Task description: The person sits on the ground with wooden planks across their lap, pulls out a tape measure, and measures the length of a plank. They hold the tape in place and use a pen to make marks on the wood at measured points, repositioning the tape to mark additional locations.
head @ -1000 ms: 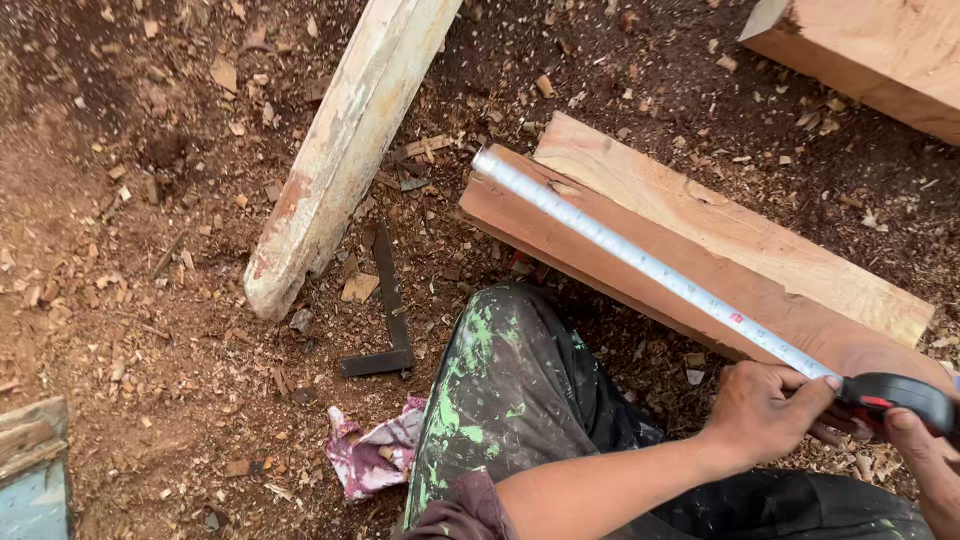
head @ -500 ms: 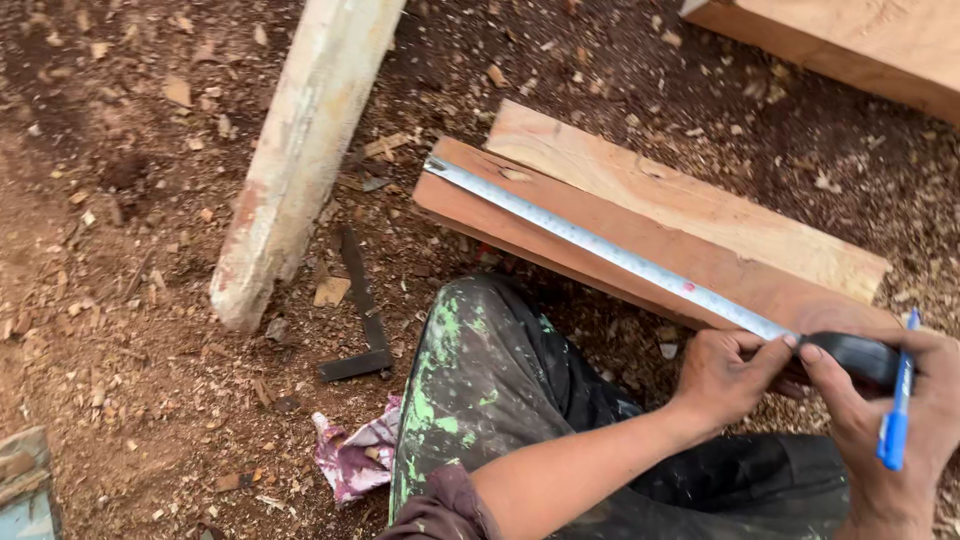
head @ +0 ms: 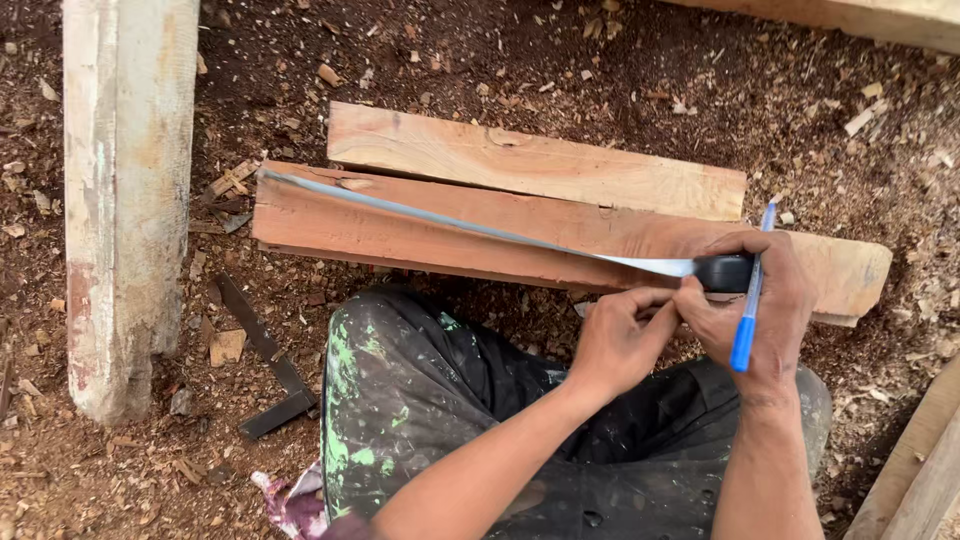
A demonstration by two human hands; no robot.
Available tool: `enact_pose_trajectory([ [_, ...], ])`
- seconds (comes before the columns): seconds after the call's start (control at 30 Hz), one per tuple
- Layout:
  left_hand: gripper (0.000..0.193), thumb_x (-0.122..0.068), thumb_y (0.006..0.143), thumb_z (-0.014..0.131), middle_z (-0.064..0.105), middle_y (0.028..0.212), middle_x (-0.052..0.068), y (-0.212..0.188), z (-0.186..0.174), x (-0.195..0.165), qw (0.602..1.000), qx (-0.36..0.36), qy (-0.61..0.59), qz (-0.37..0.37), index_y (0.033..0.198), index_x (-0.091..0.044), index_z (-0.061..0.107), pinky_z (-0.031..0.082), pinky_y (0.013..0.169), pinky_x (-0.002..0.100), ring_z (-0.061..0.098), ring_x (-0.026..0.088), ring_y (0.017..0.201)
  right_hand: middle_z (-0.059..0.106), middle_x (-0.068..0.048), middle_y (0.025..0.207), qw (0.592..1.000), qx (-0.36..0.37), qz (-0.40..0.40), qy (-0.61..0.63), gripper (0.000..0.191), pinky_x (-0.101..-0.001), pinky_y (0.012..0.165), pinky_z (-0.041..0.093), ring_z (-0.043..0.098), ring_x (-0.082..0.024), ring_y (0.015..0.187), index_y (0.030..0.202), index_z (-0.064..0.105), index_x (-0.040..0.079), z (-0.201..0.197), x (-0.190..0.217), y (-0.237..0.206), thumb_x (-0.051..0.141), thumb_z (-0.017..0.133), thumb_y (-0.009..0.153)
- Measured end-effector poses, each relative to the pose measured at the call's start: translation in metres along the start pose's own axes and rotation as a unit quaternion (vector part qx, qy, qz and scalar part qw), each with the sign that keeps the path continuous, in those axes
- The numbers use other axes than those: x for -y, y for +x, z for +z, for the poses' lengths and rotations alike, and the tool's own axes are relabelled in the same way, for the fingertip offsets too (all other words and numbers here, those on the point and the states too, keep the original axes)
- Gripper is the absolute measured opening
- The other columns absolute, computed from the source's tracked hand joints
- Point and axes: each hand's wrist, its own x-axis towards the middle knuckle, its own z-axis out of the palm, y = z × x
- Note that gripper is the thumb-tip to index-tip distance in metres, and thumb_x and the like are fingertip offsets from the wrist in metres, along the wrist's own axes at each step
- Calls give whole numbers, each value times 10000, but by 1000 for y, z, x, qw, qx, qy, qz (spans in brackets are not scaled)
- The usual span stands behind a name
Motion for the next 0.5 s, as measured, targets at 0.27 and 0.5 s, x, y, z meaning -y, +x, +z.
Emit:
enact_pose_trajectory([
  [0.27,199,-201,951,753,748,1186,77,-8,-65,-13,766,-100,525,357,1123,-99,753,495,1066,408,653,276,1212,668,-99,1074,997,-9,30,69,341,-283,878,591,689,-160,970,1110,572,3,-11,-20,-12,53,785,848],
  [0.5,272,-180,973,699,698,1205,73,-20,-97,-3,731,-85,589,335,1230,-95,728,432,1076,411,617,259,1187,658,-82,1082,982,29,72,175,390,-298,948,592,690,-171,1067,1092,535,33,-10,-6,-23,32,826,832],
])
